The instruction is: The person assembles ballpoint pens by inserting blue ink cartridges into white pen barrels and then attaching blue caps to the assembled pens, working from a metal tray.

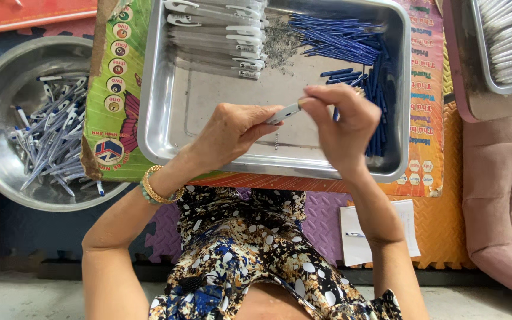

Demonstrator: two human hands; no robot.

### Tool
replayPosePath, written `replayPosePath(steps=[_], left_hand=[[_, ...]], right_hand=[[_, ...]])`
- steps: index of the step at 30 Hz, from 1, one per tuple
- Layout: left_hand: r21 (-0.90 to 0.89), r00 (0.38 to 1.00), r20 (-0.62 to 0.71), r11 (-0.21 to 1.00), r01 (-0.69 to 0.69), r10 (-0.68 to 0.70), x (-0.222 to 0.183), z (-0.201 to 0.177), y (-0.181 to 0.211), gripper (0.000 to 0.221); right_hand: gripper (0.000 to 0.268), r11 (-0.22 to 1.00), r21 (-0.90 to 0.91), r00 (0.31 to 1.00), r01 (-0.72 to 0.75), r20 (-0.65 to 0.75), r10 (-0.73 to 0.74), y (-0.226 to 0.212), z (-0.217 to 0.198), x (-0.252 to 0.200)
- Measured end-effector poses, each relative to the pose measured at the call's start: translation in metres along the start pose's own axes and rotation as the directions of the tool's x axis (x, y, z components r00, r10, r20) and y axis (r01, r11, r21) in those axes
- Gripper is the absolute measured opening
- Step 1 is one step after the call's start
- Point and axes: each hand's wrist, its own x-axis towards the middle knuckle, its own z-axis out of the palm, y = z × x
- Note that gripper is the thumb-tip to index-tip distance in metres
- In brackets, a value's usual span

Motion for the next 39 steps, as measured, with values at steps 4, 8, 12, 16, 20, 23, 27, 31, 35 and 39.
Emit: replayPosePath(steps=[4, 8, 12, 16, 20, 23, 27, 31, 35, 39], left_hand=[[0.035, 1.000, -0.006, 0.999, -0.015, 0.015, -0.001, -0.001, -0.010, 0.029], [0.027, 0.999, 0.001, 0.999, -0.047, 0.047, 0.000, -0.005, -0.004, 0.028], [0.007, 0.999, -0.004, 0.999, -0.035, 0.035, 0.000, 0.001, -0.006, 0.029], [-0.081, 1.000, -0.019, 0.997, 0.009, -0.011, -0.002, 0.000, -0.022, 0.026], [-0.309, 0.994, -0.078, 0.950, 0.051, -0.079, -0.023, -0.028, -0.037, 0.031], [-0.365, 0.983, -0.171, 0.931, 0.000, -0.066, -0.056, -0.077, -0.042, 0.034], [-0.191, 0.739, -0.599, 0.951, 0.243, -0.310, -0.124, -0.151, -0.044, 0.019], [0.238, 0.719, -0.643, 0.822, 0.517, -0.266, -0.201, -0.213, -0.063, 0.042], [0.718, 0.877, -0.470, 0.534, 0.446, -0.100, -0.210, -0.220, -0.047, 0.062], [0.823, 0.949, -0.307, 0.520, 0.229, 0.069, -0.142, -0.182, -0.035, 0.037]], right_hand=[[0.015, 0.987, -0.139, 0.997, 0.075, 0.001, -0.075, -0.004, 0.010, -0.007], [0.039, 0.945, -0.212, 0.969, 0.249, 0.049, -0.244, 0.009, 0.014, -0.025], [0.040, 0.915, -0.272, 0.954, 0.298, 0.107, -0.279, 0.001, 0.010, -0.016], [0.034, 0.964, -0.165, 0.975, 0.211, 0.107, -0.195, 0.021, -0.002, -0.010], [0.032, 0.977, -0.156, 0.984, 0.146, 0.121, -0.128, 0.042, -0.050, 0.009], [0.024, 0.924, -0.373, 0.980, 0.082, 0.200, -0.007, 0.071, -0.084, 0.023], [0.018, 0.819, -0.563, 0.909, 0.108, 0.389, 0.148, 0.140, -0.100, 0.025], [0.023, 0.724, -0.670, 0.835, 0.164, 0.485, 0.260, 0.186, -0.082, 0.031], [0.031, 0.633, -0.719, 0.776, 0.287, 0.562, 0.287, 0.202, -0.049, 0.038], [0.028, 0.496, -0.756, 0.769, 0.427, 0.592, 0.241, 0.235, -0.029, 0.032]])
